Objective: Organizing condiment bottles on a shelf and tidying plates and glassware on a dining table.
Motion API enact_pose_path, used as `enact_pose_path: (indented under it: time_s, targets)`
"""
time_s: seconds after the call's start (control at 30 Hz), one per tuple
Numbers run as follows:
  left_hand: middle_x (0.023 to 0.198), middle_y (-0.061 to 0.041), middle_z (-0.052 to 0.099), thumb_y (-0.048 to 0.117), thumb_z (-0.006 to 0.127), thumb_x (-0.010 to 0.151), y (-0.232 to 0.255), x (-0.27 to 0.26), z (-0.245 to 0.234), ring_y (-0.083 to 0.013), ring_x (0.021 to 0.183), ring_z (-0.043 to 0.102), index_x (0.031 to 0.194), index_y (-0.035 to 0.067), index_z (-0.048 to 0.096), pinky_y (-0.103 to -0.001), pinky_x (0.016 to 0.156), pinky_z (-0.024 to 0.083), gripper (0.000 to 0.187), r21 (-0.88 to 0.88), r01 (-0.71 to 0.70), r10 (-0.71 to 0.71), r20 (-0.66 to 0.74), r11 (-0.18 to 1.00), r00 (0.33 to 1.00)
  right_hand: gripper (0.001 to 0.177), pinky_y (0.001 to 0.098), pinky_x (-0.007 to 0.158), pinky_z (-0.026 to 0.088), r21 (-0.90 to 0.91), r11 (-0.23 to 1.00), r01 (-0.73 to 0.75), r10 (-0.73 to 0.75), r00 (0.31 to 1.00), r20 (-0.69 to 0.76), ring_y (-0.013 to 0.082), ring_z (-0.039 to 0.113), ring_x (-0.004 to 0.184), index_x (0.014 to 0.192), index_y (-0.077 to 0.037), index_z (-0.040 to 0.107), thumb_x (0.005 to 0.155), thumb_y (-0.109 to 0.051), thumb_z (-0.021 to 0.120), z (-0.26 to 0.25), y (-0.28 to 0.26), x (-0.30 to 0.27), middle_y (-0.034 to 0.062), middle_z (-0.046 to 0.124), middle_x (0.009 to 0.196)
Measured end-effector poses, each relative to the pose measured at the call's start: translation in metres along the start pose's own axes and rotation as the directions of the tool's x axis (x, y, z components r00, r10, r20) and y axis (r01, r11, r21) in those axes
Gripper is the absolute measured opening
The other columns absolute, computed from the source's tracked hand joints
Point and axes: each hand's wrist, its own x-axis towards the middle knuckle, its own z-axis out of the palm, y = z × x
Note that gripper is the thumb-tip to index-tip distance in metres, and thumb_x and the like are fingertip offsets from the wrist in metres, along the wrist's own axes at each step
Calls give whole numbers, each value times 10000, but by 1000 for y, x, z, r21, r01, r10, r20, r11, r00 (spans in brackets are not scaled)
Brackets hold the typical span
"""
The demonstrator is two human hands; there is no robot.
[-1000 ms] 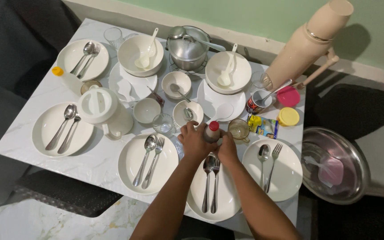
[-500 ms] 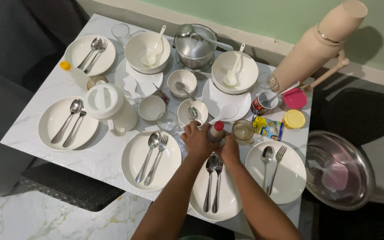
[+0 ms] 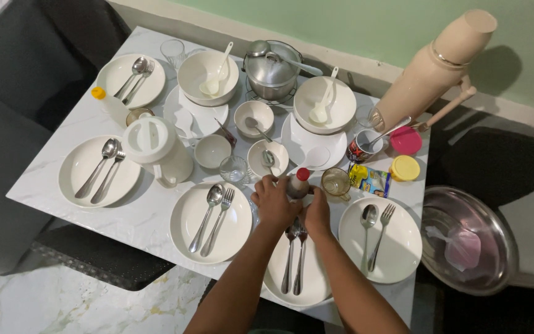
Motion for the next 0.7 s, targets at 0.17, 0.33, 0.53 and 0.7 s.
enact_pose_path:
  time_s: [0.17, 0.33, 0.53, 0.7]
  targets:
    - [1283, -103, 495, 283, 823, 651, -14, -8, 8, -350, 1247, 382, 1273, 181, 665, -523, 1013, 277, 649, -13, -71, 70, -65, 997, 995, 603, 411, 885, 534, 77, 997, 28, -27, 999, -18, 341, 676, 1060, 1279, -39, 582, 756, -186, 844, -9, -6, -14, 170, 677, 1211]
    - [1267, -112, 525, 297, 816, 685, -19, -35, -1, -352, 1247, 401, 1181, 142, 689, -531, 996, 297, 535, -12, -97, 95, -90, 995, 991, 651, 378, 699, 543, 157, 976, -153, 147, 988, 51, 263, 669, 719, 1294, -66, 565, 717, -181, 844, -24, -30, -32, 92, 673, 1238]
    - [1201, -93, 548, 233, 794, 700, -28, -68, -13, -336, 1186, 433, 1156, 172, 707, -524, 972, 305, 468, -86, -64, 47, -187, 994, 981, 513, 331, 667, 526, 176, 984, 5, 3, 999, -46, 200, 608, 688, 1233, -33, 593, 780, -110, 821, -21, -29, -56, 102, 681, 1113]
    - [1197, -70, 562, 246, 789, 743, -47, -87, -12, -322, 1178, 456, 1176, 171, 666, -527, 956, 311, 456, -71, -79, 53, -318, 994, 946, 300, 309, 658, 535, 331, 943, 42, -23, 998, -61, 140, 617, 663, 1154, -28, 616, 880, -88, 721, -17, -42, -78, 62, 705, 917]
